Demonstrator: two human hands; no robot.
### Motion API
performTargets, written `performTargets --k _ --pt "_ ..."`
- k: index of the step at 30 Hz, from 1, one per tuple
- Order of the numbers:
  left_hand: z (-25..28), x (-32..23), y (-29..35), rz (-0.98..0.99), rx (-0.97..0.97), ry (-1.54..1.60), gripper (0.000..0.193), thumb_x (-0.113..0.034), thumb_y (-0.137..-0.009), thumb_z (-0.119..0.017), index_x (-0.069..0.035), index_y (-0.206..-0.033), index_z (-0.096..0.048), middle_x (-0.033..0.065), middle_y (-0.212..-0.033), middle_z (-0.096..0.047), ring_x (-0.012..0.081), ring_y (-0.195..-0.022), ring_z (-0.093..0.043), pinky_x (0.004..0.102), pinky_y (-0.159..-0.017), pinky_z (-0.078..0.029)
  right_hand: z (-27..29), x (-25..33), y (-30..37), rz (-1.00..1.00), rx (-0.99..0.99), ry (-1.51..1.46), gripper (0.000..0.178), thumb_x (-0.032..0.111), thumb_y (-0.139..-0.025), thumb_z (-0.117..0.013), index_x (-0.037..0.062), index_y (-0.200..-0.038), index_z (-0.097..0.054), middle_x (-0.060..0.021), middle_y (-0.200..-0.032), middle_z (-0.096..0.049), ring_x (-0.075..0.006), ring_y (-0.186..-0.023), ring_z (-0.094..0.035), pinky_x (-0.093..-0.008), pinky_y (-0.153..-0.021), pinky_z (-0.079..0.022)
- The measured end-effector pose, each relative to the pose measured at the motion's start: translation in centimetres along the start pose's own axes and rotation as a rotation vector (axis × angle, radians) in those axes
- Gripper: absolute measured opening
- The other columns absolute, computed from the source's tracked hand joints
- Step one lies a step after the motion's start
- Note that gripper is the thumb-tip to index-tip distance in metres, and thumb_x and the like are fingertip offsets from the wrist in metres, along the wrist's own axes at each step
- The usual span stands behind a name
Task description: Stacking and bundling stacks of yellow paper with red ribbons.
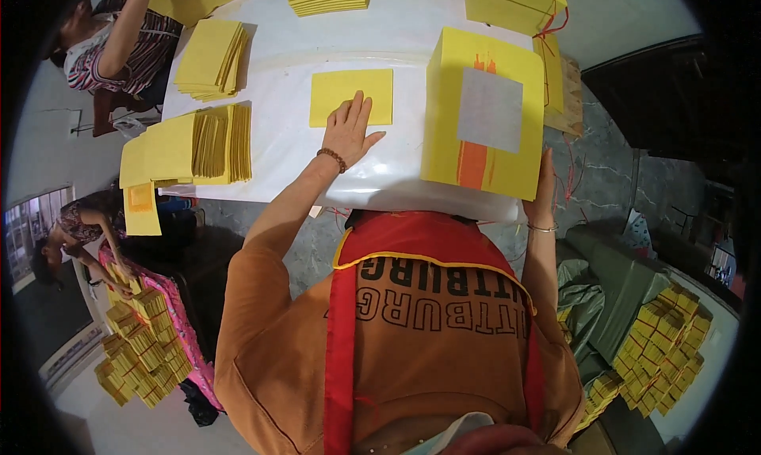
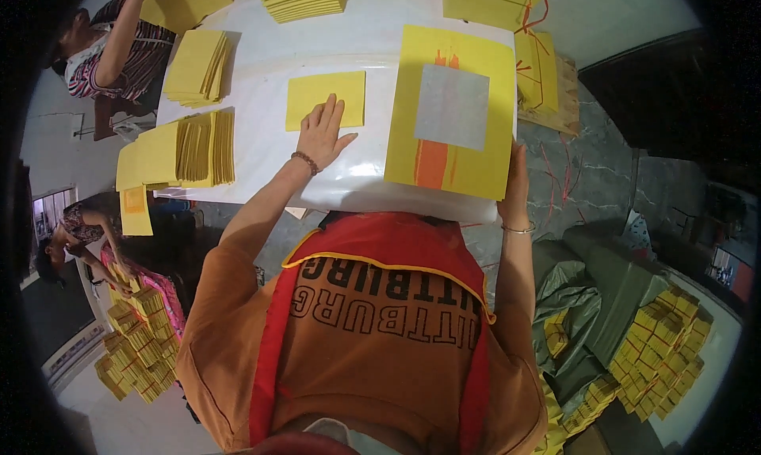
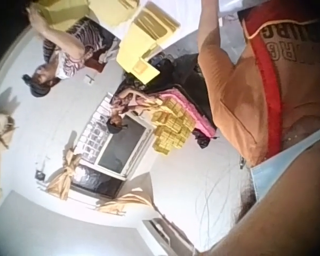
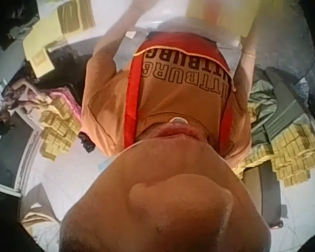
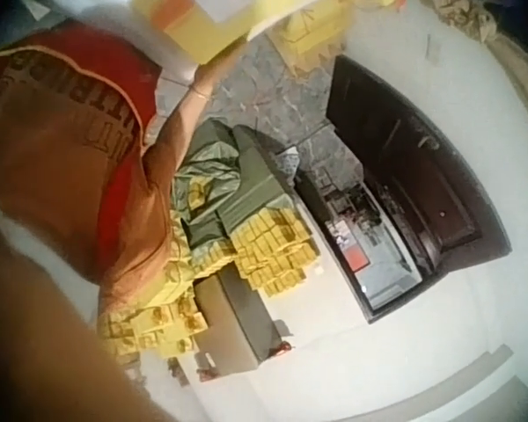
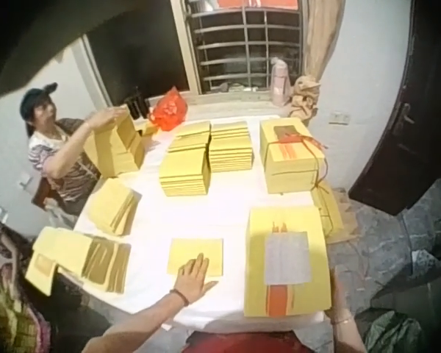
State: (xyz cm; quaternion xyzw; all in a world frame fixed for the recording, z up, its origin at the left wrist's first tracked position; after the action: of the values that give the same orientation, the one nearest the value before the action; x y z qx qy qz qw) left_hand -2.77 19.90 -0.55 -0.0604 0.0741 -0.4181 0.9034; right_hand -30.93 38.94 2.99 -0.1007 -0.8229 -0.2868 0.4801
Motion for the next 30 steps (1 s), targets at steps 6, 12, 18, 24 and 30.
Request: performTargets --k 6,12,18,24,30 --pt "0.0 -0.5 -0.7 -0.004 0.010 -0.082 0.065 -0.046 -0.084 -0.051 0.000 -0.128 -0.040 0.0180 -0.134 -0.039 0.0311 -0.112 -0.042 0.0428 -0.088 -0.036 -2.8 4.1 0.6 0.260 0.132 0.034 0.063 0.047 -0.097 -0.022 0.0012 -0.141 -0.020 -0.0100 -0.146 -0.024 -0.0212 -0.134 -0.024 -0.0339 -0.108 -0.020" --pt "3.4 -0.4 -4.0 0.017 0.019 -0.055 0.027 -0.034 -0.086 -0.050 -0.011 -0.082 -0.062 0.0074 -0.086 -0.062 0.0270 -0.079 -0.058 0.0433 -0.070 -0.040 -3.3 7.4 0.9 0.499 0.192 0.422 0.058 0.044 -0.097 -0.025 0.0028 -0.138 -0.030 -0.0104 -0.144 -0.030 -0.0227 -0.135 -0.022 -0.0356 -0.109 -0.017" --pt "7.7 -2.3 -6.7 0.095 0.013 0.316 0.025 -0.028 -0.086 -0.052 -0.007 -0.095 -0.063 0.0108 -0.092 -0.063 0.0285 -0.087 -0.058 0.0401 -0.072 -0.044 -4.6 9.5 1.4 0.667 0.259 0.795 0.053 0.040 -0.095 -0.030 0.0032 -0.130 -0.045 -0.0112 -0.137 -0.041 -0.0242 -0.135 -0.023 -0.0368 -0.109 -0.017" --pt "11.6 -7.8 -5.9 0.081 -0.155 0.891 0.026 -0.015 -0.087 -0.055 -0.006 -0.111 -0.059 0.0092 -0.109 -0.057 0.0171 -0.090 -0.056 0.0277 -0.072 -0.047 -5.0 7.9 0.8 0.605 0.370 0.780 0.046 0.036 -0.094 -0.036 0.0042 -0.122 -0.053 -0.0073 -0.129 -0.050 -0.0254 -0.133 -0.028 -0.0370 -0.108 -0.019" --pt "14.0 -10.6 -3.8 -0.089 -0.262 0.774 0.028 -0.016 -0.080 -0.063 -0.005 -0.106 -0.060 0.0134 -0.107 -0.055 0.0272 -0.096 -0.053 0.0370 -0.078 -0.044 -4.5 7.5 0.2 0.583 0.357 0.756 0.039 0.030 -0.093 -0.039 0.0064 -0.120 -0.055 -0.0057 -0.127 -0.052 -0.0259 -0.132 -0.029 -0.0375 -0.107 -0.021"
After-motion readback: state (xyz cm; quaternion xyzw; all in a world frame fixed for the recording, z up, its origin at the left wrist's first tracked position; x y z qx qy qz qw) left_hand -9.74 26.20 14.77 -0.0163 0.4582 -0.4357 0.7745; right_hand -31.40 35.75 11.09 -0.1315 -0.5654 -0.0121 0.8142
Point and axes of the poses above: each hand's wrist, its own y-axis away from the middle knuckle, its own z-axis out of the back of the hand, x = y × z, the point moved 7 cm from there along -y, towards the middle knuckle
